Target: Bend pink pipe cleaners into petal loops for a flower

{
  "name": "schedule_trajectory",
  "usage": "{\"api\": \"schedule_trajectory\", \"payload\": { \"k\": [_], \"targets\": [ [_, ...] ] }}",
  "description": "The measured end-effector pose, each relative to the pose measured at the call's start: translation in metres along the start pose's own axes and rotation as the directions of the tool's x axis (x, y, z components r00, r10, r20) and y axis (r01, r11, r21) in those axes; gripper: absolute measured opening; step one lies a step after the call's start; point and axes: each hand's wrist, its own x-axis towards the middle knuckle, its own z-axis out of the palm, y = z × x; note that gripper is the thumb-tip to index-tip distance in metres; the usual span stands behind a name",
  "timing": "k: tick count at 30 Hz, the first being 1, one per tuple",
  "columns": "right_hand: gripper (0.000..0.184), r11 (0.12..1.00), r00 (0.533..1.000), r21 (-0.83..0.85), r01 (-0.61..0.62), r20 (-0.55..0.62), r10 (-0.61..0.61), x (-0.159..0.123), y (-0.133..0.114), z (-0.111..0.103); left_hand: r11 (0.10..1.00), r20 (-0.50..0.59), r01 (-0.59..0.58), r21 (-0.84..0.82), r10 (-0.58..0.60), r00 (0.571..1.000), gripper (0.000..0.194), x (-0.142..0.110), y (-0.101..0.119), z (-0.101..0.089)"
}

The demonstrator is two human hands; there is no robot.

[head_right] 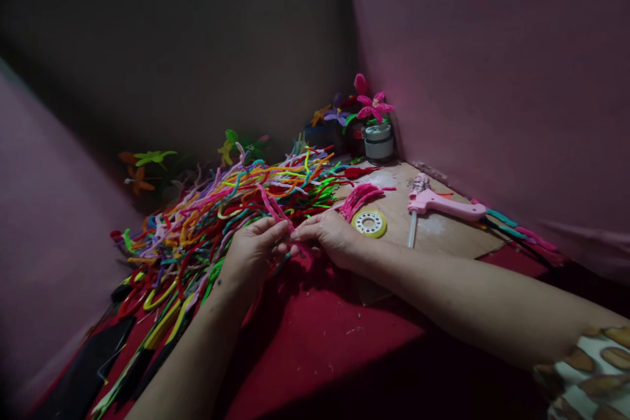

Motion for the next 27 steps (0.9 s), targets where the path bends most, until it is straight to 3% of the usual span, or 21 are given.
{"api": "schedule_trajectory", "payload": {
  "k": [4, 7, 13, 18, 24, 27],
  "targets": [
    [0.011, 1.000, 1.000, 0.027, -0.003, -0.002, 0.003, 0.001, 0.000, -0.001, 0.999, -0.024, -0.041, -0.004, 0.041, 0.999, 0.022, -0.004, 0.003, 0.001],
    [0.010, 0.999, 1.000, 0.034, -0.022, 0.023, 0.021, 0.002, 0.000, -0.003, 0.991, 0.005, -0.095, 0.092, 0.095, 0.996, 0.019, -0.006, 0.006, -0.001],
    [0.012, 0.997, 0.990, 0.043, -0.058, 0.127, 0.052, 0.004, -0.002, -0.007, 0.852, 0.147, -0.380, 0.361, 0.351, 0.925, 0.013, -0.007, 0.010, -0.008],
    [0.012, 0.998, 0.987, 0.023, -0.062, 0.152, 0.057, 0.003, -0.003, -0.007, 0.809, 0.190, -0.379, 0.450, 0.328, 0.925, 0.012, -0.009, 0.011, -0.012],
    [0.009, 0.995, 0.977, 0.018, -0.096, 0.195, 0.090, 0.003, -0.003, -0.007, 0.656, 0.286, -0.539, 0.529, 0.459, 0.841, 0.007, -0.011, 0.016, -0.014],
    [0.008, 0.992, 0.972, 0.022, -0.124, 0.201, 0.117, 0.003, -0.003, -0.007, 0.622, 0.317, -0.559, 0.548, 0.464, 0.827, 0.008, -0.012, 0.018, -0.015]
  ]
}}
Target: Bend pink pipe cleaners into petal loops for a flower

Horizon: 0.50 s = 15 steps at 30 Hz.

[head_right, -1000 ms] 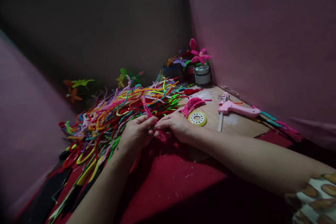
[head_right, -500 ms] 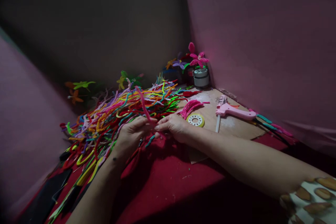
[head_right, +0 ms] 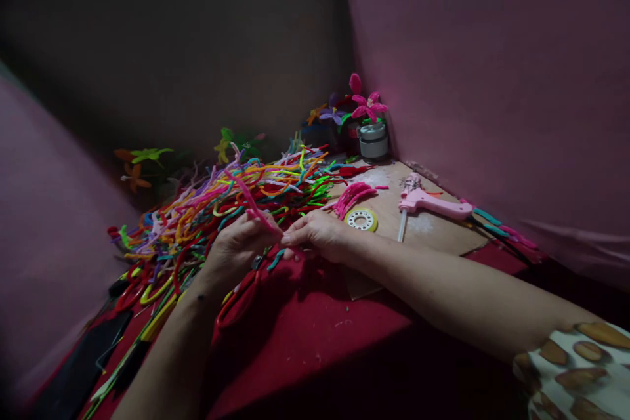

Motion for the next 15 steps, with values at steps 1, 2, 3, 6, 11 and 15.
{"api": "schedule_trajectory", "payload": {
  "k": [1, 2, 3, 6, 11, 15],
  "targets": [
    [0.008, 1.000, 1.000, 0.000, -0.010, 0.003, 0.010, -0.0001, 0.0000, 0.0000, 1.000, 0.015, -0.004, 0.013, 0.004, 1.000, 0.008, -0.0002, 0.0002, -0.0008],
    [0.008, 1.000, 1.000, 0.001, -0.018, 0.005, 0.018, -0.0003, 0.0000, 0.0000, 1.000, 0.033, -0.008, 0.026, 0.007, 0.999, 0.008, -0.0003, 0.0003, -0.0015],
    [0.007, 1.000, 1.000, 0.002, -0.021, 0.008, 0.021, -0.0003, 0.0001, 0.0000, 0.999, 0.051, -0.012, 0.038, 0.010, 0.999, 0.008, -0.0004, 0.0006, -0.0020],
    [0.006, 1.000, 1.000, 0.010, -0.014, 0.027, 0.014, -0.0004, 0.0000, 0.0001, 0.999, 0.070, -0.019, 0.048, 0.016, 0.997, 0.007, -0.0003, 0.0016, -0.0029],
    [0.005, 1.000, 1.000, 0.026, -0.002, 0.020, 0.002, -0.0006, -0.0008, 0.0026, 0.997, 0.078, 0.007, 0.073, -0.013, 0.997, 0.009, -0.0008, 0.0037, -0.0037],
    [0.004, 0.999, 1.000, 0.037, -0.009, 0.026, 0.008, -0.0003, 0.0006, 0.0039, 0.991, 0.106, -0.026, 0.134, 0.011, 0.994, 0.010, -0.0016, 0.0047, -0.0062]
  ]
}}
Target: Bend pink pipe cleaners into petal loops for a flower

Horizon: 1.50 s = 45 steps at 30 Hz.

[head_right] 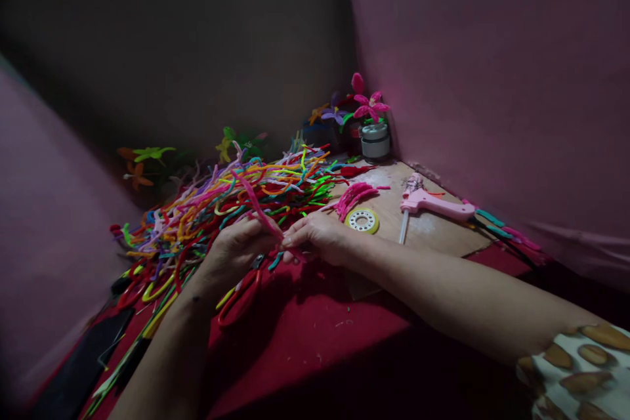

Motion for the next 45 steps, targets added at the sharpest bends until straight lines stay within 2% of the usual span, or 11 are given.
{"api": "schedule_trajectory", "payload": {
  "k": [8, 14, 19, 25, 27, 30, 33, 36, 39, 42, 45],
  "targets": [
    [0.006, 0.975, 0.991, -0.202, 0.094, -0.077, -0.111, -0.004, -0.001, 0.005, 0.911, 0.097, -0.185, 0.368, 0.160, 0.982, 0.014, -0.006, 0.002, 0.000],
    [0.013, 0.792, 0.949, -0.577, 0.199, -0.090, -0.303, -0.008, -0.004, 0.010, 0.727, 0.123, -0.044, 0.686, -0.056, 0.991, 0.018, -0.008, 0.025, 0.009],
    [0.020, 0.100, 0.722, -0.974, 0.203, 0.080, -0.688, -0.016, -0.001, 0.012, 0.911, -0.097, 0.395, 0.116, -0.385, 0.918, 0.016, 0.005, 0.026, 0.016],
    [0.016, -0.314, 0.540, -0.934, 0.170, 0.355, -0.763, -0.021, 0.004, 0.010, 0.411, 0.337, 0.634, -0.656, -0.591, 0.733, 0.016, 0.014, 0.013, 0.011],
    [0.017, -0.250, 0.527, -0.948, 0.198, 0.318, -0.788, -0.020, 0.003, 0.010, 0.416, 0.315, 0.621, -0.664, -0.598, 0.737, 0.017, 0.013, 0.016, 0.010],
    [0.019, 0.104, 0.585, -0.960, 0.259, 0.071, -0.808, -0.017, -0.001, 0.009, 0.615, 0.140, 0.560, -0.555, -0.595, 0.792, 0.021, 0.011, 0.027, 0.013],
    [0.017, 0.531, 0.702, -0.779, 0.335, -0.170, -0.692, -0.014, -0.009, 0.007, 0.895, -0.181, 0.414, -0.168, -0.441, 0.879, 0.017, 0.006, 0.041, 0.019],
    [0.013, 0.785, 0.791, -0.471, 0.402, -0.253, -0.557, -0.013, -0.017, 0.006, 0.920, -0.377, 0.262, 0.292, -0.141, 0.915, 0.018, -0.002, 0.050, 0.024],
    [0.010, 0.874, 0.837, -0.234, 0.426, -0.265, -0.479, -0.014, -0.023, 0.006, 0.940, -0.534, 0.190, 0.283, -0.010, 0.845, 0.031, -0.008, 0.051, 0.023],
    [0.008, 0.889, 0.859, -0.111, 0.444, -0.229, -0.458, -0.016, -0.027, 0.007, 0.984, -0.653, 0.171, -0.043, -0.157, 0.741, 0.034, -0.008, 0.047, 0.017],
    [0.008, 0.890, 0.876, -0.038, 0.454, -0.164, -0.454, -0.017, -0.026, 0.007, 0.978, -0.542, 0.172, -0.115, -0.207, 0.814, 0.022, -0.005, 0.042, 0.011]
  ]
}}
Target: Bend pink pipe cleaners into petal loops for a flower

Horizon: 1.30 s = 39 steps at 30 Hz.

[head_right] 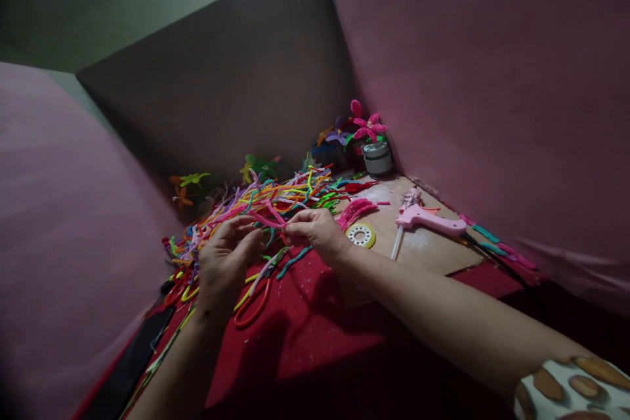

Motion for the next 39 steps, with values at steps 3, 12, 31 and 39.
{"api": "schedule_trajectory", "payload": {
  "k": [3, 12, 31, 39],
  "targets": [
    [0.007, 0.999, 0.997, 0.041, -0.034, 0.076, 0.031, 0.000, 0.002, -0.001, 0.955, 0.106, -0.260, 0.145, 0.246, 0.963, 0.012, 0.004, -0.002, 0.000],
    [0.007, 0.985, 0.981, -0.148, -0.085, 0.160, 0.109, -0.004, -0.007, 0.001, 0.686, 0.474, -0.638, 0.350, 0.457, 0.753, 0.015, 0.019, 0.019, -0.010],
    [0.014, 0.958, 0.998, -0.287, -0.013, 0.055, 0.030, -0.004, 0.008, 0.003, 0.983, 0.346, 0.009, 0.183, -0.073, 0.935, 0.016, 0.014, 0.006, 0.009],
    [0.016, 0.969, 0.998, -0.241, -0.044, -0.048, 0.033, -0.001, 0.013, 0.001, 0.959, 0.225, -0.063, 0.275, 0.000, 0.974, 0.016, 0.011, -0.006, 0.015]
  ]
}}
